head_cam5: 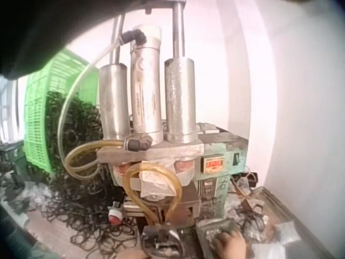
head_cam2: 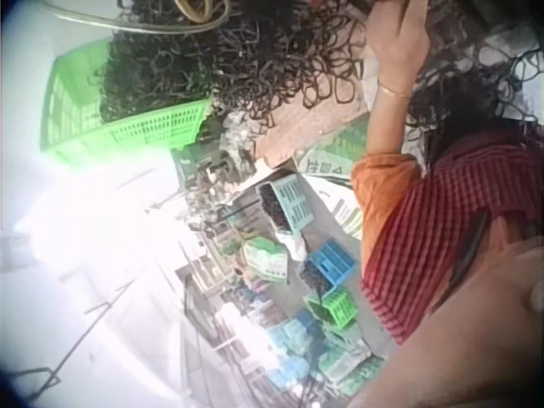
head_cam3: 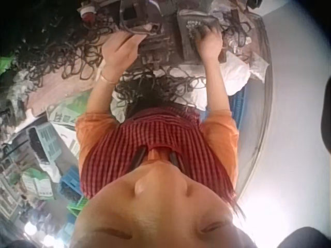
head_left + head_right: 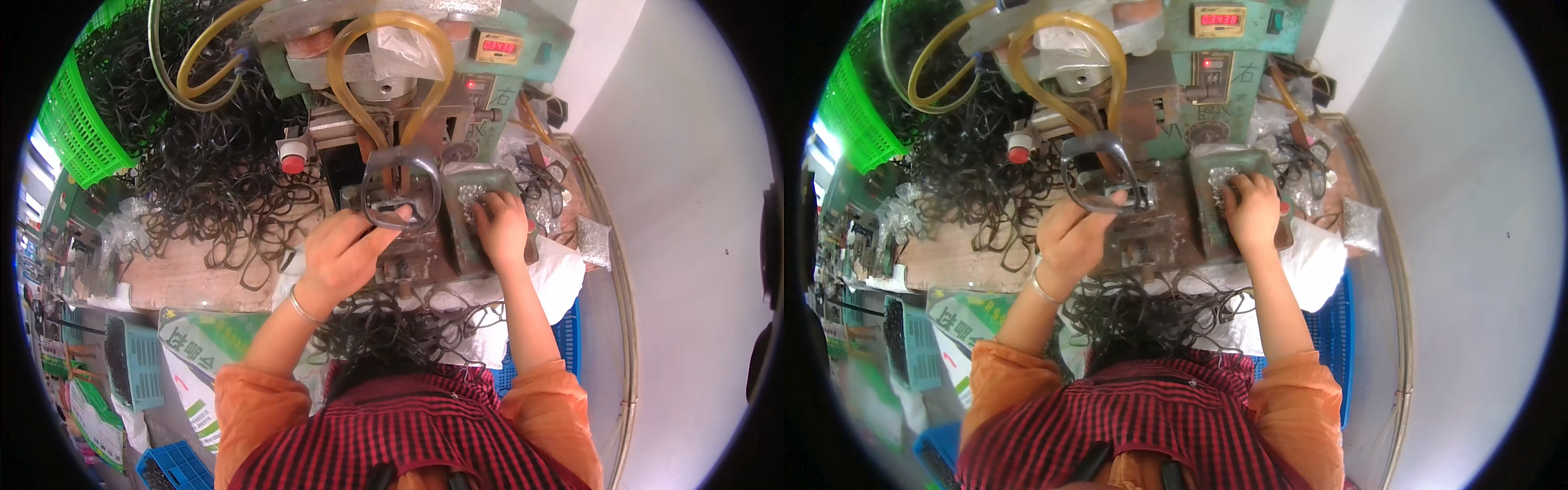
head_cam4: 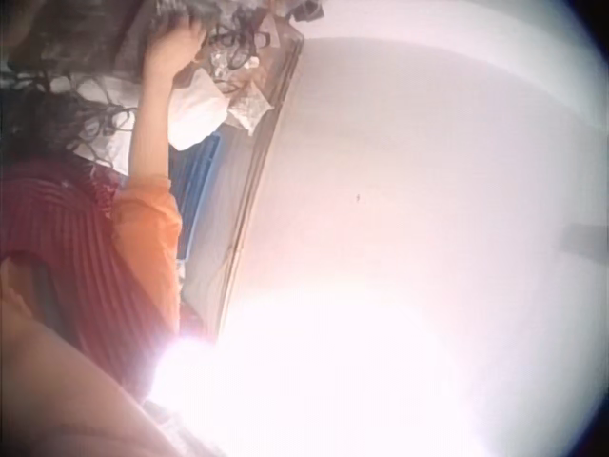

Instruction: The person repeatedly picks up a coiled metal spring and a small metal component, places them into a machine, and operates the machine to assemble them. The person then removes the assembled unit and places it aside, repeating the process.

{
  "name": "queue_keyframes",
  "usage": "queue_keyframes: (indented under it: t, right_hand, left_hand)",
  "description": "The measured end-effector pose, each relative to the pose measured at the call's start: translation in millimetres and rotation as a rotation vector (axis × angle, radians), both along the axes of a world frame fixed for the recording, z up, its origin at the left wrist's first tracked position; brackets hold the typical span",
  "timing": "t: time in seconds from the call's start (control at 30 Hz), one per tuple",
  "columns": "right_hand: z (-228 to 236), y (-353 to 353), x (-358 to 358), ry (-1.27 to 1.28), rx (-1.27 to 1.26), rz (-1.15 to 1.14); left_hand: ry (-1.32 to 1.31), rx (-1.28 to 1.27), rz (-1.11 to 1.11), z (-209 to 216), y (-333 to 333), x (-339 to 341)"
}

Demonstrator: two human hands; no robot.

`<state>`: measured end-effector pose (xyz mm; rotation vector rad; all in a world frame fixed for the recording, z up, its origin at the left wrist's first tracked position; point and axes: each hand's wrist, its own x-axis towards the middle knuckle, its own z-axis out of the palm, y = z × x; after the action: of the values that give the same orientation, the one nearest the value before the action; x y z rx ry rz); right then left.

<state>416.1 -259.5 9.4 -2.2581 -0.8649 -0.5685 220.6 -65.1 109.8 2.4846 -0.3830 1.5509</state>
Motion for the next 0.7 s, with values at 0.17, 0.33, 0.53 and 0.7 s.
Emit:
queue_keyframes:
  t: [0.17,0.33,0.53,0.7]
  right_hand:
    - [22,-4,-11,0.121,0.177,-0.144]
    - [17,6,-11,-0.034,0.115,-0.121]
    - [-4,46,19,-0.203,-0.185,-0.055]
    - [13,6,-11,-0.227,0.009,-0.034]
  left_hand:
    - [0.015,-0.065,-0.039,-6,1,-1]
    - [0.031,-0.040,-0.051,-2,1,1]
    - [0.072,-0.118,0.056,3,-13,-23]
    - [-0.406,-0.714,0.532,-5,23,-116]
